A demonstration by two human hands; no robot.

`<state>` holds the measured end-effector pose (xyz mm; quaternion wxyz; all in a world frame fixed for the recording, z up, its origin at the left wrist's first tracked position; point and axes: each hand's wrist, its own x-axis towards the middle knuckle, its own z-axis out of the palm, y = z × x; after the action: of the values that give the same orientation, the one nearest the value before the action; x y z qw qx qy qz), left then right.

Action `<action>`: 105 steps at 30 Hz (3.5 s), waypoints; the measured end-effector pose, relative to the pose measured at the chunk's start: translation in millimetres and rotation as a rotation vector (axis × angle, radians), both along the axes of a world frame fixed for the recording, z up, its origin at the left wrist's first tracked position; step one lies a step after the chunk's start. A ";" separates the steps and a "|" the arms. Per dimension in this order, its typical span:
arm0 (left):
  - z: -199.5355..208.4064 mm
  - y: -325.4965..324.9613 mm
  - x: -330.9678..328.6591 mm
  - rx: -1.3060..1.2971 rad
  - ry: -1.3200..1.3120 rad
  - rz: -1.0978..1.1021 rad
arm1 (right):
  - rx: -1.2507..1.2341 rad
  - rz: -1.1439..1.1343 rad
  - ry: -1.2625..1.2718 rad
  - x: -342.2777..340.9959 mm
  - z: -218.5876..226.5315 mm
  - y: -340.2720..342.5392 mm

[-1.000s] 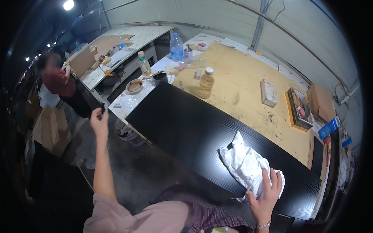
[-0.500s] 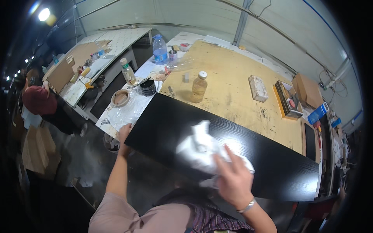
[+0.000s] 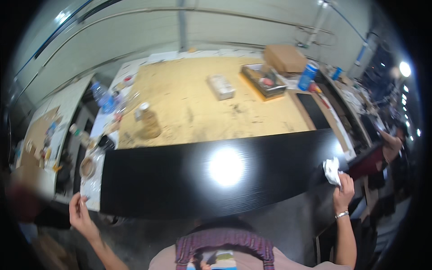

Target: The person wipes a black wood panel with a white cloth, repeatedly applying liquid from a bottle and using a small rectangular block to rub the surface. The person flips the panel to clean both sides and continues wiping until the clip ends.

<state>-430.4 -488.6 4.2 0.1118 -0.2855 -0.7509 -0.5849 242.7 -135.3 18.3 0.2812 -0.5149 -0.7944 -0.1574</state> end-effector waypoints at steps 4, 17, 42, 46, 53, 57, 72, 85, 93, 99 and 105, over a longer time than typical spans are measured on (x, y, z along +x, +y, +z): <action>58.3 102.9 95.2 -0.337 0.152 -0.554 | -0.197 0.320 0.345 -165.7 47.7 -16.4; 4.7 343.7 186.4 -0.624 0.773 -1.185 | -0.597 0.541 -0.255 -140.9 3.7 -7.8; 13.1 358.9 326.4 -0.614 0.687 -1.372 | -0.235 0.551 -0.139 -19.4 -21.4 39.0; 18.0 302.1 310.0 -0.667 0.488 -1.222 | -0.167 0.554 -0.126 -14.1 -25.2 36.0; 45.6 211.6 263.9 -0.565 0.237 -0.912 | -0.047 0.579 -0.082 -16.8 -2.9 19.5; 64.4 168.3 263.3 -0.482 0.146 -0.877 | -0.085 0.643 -0.077 -27.7 2.6 10.7; -9.6 306.5 279.9 -0.699 0.674 -1.009 | -0.067 0.598 -0.076 -14.6 -47.3 1.4; 5.4 236.0 151.9 -0.606 0.409 -0.516 | -0.089 0.583 -0.024 -28.3 -25.3 2.6; -0.8 407.1 347.3 -0.446 0.608 -1.271 | -0.060 0.528 0.014 -23.3 -24.1 5.5; -23.6 533.3 548.6 -0.168 0.738 -1.590 | -0.074 0.520 -0.013 -18.7 -30.8 1.2; -31.6 568.5 623.7 -0.170 0.723 -1.594 | -0.068 0.503 0.024 -21.4 -34.9 2.2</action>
<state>193.3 79.9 -27.4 -0.1206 -0.8999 -0.2876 -0.3048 221.3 -133.1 -16.6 0.3035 -0.3121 -0.8989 -0.0495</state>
